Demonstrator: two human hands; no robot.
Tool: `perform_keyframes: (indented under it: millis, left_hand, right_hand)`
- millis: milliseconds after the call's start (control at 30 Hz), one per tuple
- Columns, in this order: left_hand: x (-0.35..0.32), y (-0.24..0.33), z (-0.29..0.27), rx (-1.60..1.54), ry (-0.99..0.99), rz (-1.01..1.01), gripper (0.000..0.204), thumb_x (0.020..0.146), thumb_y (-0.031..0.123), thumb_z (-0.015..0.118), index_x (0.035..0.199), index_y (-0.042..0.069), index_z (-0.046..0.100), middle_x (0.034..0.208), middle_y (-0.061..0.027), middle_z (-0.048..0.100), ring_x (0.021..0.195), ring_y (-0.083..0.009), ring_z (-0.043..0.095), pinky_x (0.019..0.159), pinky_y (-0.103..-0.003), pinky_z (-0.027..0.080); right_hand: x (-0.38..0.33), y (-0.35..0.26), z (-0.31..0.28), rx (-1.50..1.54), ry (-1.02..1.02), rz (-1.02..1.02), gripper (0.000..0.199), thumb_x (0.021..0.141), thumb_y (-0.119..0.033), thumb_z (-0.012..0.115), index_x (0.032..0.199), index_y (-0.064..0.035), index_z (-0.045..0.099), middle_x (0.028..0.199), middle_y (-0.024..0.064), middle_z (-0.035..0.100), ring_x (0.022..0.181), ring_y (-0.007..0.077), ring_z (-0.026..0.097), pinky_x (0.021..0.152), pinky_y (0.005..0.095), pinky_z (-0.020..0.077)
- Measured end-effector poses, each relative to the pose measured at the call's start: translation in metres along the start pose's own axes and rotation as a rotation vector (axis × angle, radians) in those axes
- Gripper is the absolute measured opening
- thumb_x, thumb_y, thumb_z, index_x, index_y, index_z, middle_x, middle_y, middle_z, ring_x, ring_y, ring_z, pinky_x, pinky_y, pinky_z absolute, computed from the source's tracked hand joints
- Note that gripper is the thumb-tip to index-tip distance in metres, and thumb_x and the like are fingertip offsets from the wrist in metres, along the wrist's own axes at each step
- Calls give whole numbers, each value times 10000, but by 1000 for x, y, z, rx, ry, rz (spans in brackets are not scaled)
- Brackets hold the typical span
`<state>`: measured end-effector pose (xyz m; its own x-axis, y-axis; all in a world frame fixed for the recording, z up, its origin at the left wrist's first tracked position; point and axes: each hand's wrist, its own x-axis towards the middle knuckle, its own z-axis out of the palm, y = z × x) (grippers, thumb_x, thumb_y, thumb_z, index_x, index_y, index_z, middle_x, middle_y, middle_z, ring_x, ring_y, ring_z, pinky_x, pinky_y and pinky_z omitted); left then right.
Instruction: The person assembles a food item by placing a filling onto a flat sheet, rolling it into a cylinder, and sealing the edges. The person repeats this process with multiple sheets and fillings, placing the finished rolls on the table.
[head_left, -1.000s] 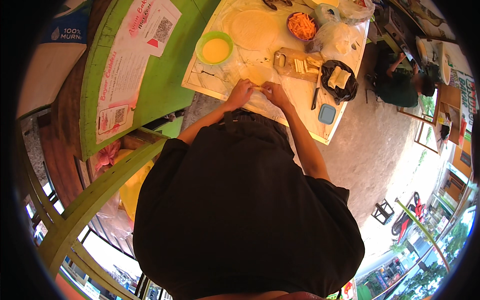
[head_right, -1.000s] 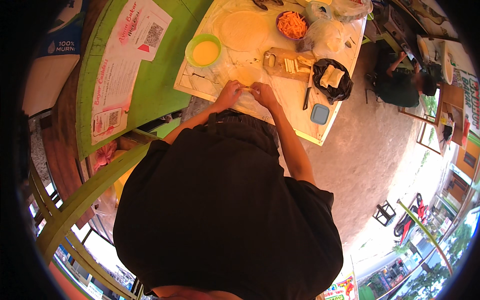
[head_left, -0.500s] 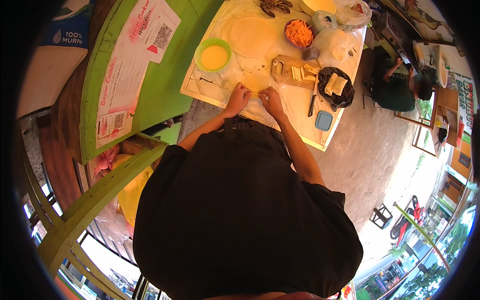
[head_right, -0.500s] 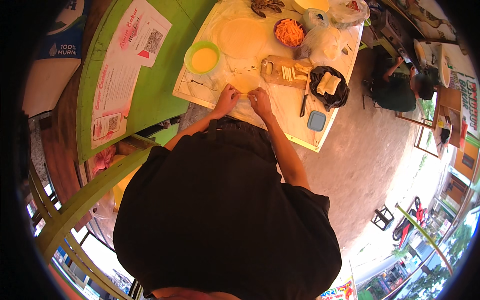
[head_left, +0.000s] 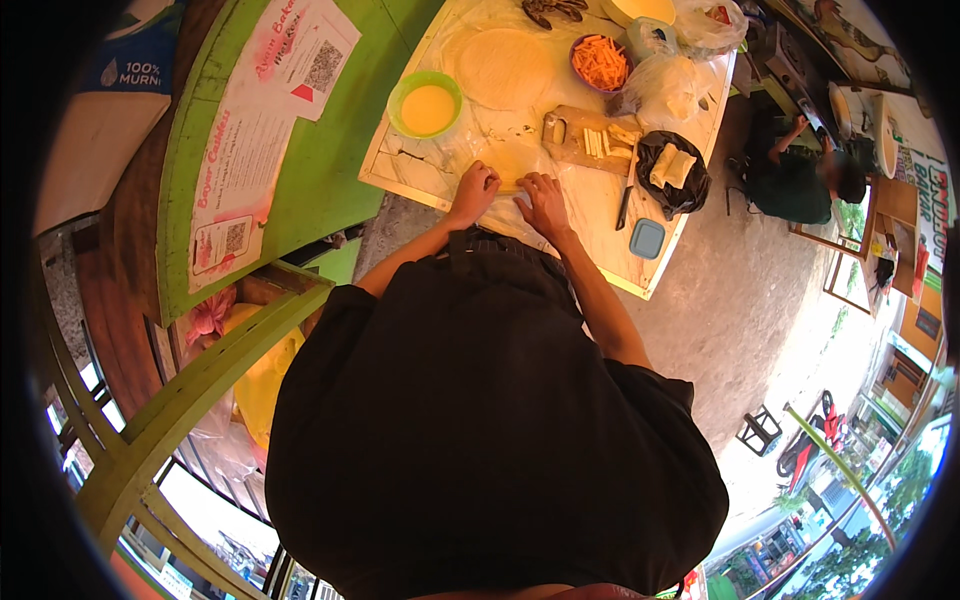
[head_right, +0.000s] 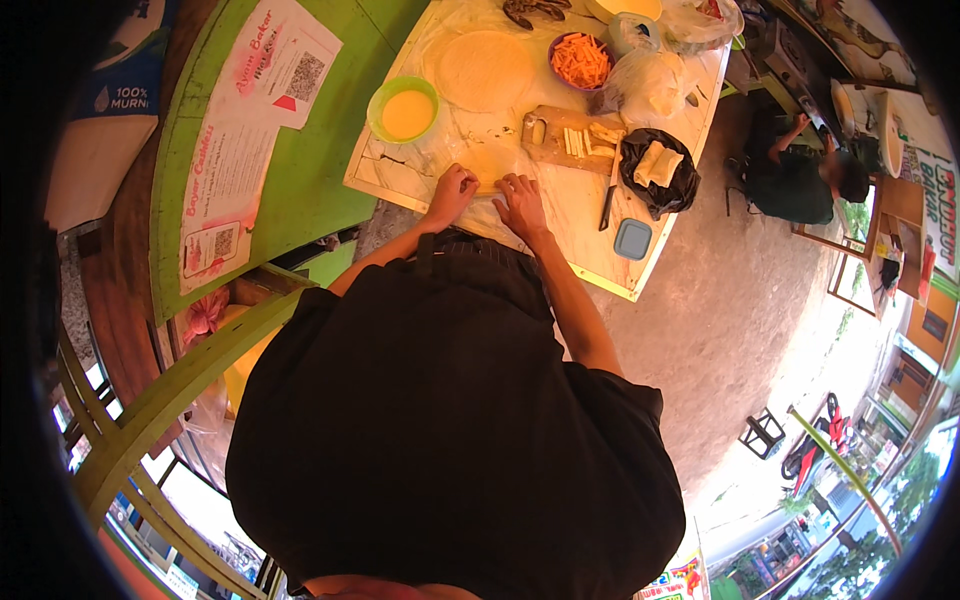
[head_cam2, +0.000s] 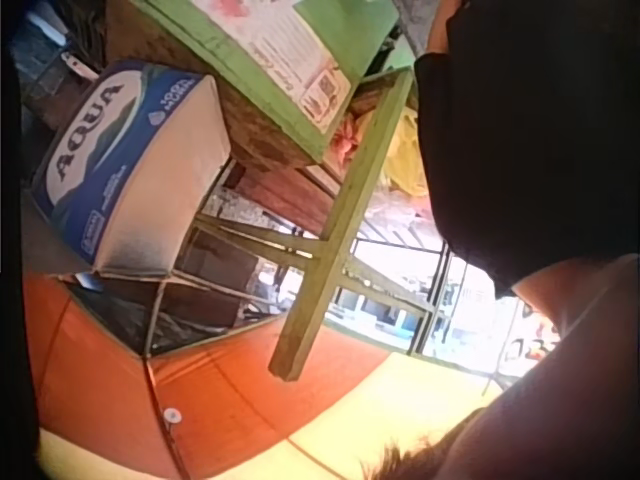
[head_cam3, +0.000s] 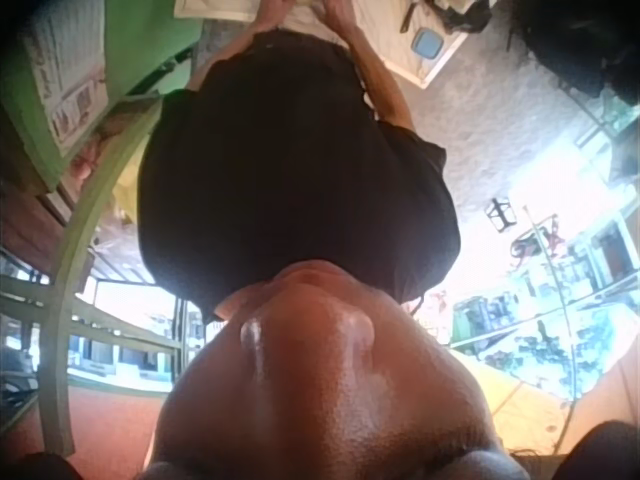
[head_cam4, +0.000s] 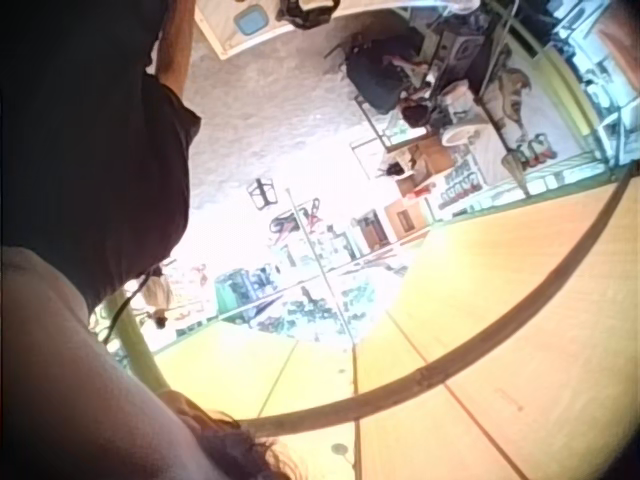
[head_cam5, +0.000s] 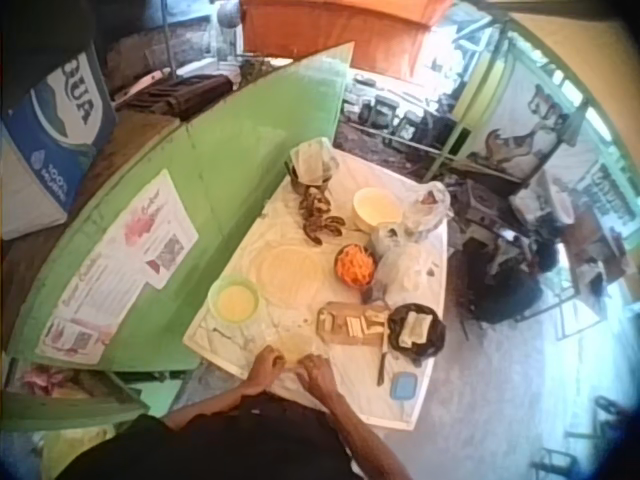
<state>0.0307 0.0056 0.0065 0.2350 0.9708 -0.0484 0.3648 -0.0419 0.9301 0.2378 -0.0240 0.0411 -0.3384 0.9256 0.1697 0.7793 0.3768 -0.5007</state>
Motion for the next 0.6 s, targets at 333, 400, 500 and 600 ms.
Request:
perform_keyframes:
  millis: [333,400,500,600]
  left_hand:
    - [-8,0,-17,-1,143,-37,291,913,18,703,1201,-26,688,1091,-165,602,964,-342,665,867,-392,551]
    - [-1,-5,-24,3,140,-78,317,914,2,674,1230,-19,681,1094,-164,595,955,-357,657,874,-400,548]
    - [7,-3,-35,193,-6,16,291,907,-15,643,1193,-17,696,1069,-166,581,963,-371,641,859,-417,545]
    - [12,3,-38,339,-38,201,201,903,-18,627,1090,-9,700,1036,-167,567,981,-375,625,847,-438,533]
  right_hand:
    - [-3,5,5,-24,-31,31,285,898,-109,762,1176,-66,713,1170,96,670,1109,318,623,963,443,464]
    - [-5,5,6,-13,-24,29,282,899,-107,760,1173,-65,709,1171,97,670,1110,322,623,963,443,464]
    - [-6,6,7,17,-15,39,274,899,-104,757,1165,-68,702,1175,97,669,1109,327,623,962,445,465]
    - [-8,5,6,34,-38,83,268,895,-100,757,1155,-69,697,1175,97,672,1109,331,623,962,449,466]
